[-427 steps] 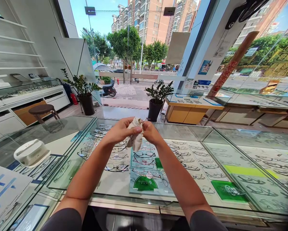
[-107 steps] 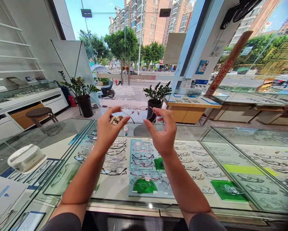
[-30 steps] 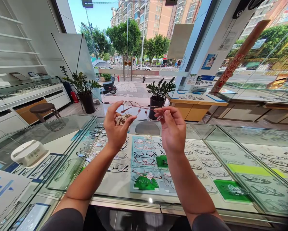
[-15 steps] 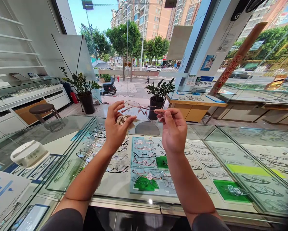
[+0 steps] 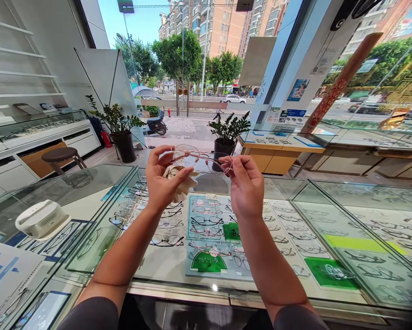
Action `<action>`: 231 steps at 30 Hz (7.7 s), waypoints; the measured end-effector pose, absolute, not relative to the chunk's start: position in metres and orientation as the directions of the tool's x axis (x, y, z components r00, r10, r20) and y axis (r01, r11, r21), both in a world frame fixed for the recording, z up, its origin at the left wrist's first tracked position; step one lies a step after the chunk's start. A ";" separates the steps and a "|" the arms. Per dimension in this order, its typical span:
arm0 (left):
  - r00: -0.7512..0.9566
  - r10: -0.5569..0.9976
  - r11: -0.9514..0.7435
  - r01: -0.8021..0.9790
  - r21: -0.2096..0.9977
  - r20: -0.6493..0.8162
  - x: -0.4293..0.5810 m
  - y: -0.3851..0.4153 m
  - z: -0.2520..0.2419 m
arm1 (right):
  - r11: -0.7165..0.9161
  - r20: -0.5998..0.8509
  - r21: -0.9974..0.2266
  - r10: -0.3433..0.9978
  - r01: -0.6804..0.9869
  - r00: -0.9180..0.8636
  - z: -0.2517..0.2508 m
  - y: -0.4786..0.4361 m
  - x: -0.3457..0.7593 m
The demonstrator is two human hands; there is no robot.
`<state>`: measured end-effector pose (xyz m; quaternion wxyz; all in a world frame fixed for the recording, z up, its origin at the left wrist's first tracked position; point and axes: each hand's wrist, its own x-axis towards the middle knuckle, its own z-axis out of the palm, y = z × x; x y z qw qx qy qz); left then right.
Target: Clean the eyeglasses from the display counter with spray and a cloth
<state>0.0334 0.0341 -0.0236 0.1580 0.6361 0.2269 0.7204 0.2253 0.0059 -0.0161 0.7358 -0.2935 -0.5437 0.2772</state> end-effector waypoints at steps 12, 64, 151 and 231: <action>-0.056 0.610 -0.792 -0.008 0.610 0.791 0.018 0.036 -0.016 | 0.528 0.529 -0.842 0.848 -0.111 0.021 -0.007 0.013 0.256; 0.415 0.896 -0.441 0.873 0.208 0.158 -0.046 0.045 -0.012 | 0.576 0.674 -0.690 0.732 0.438 0.100 -0.136 0.015 0.223; 0.368 0.929 -0.369 0.911 -0.183 -0.036 -0.192 -0.013 -0.131 | 0.579 0.623 -0.679 0.779 0.451 -0.062 -0.162 0.006 0.207; 0.191 0.878 -0.434 -0.071 0.898 0.439 0.025 0.047 -0.165 | 0.463 0.501 -0.853 0.856 0.242 0.128 -0.156 0.018 0.221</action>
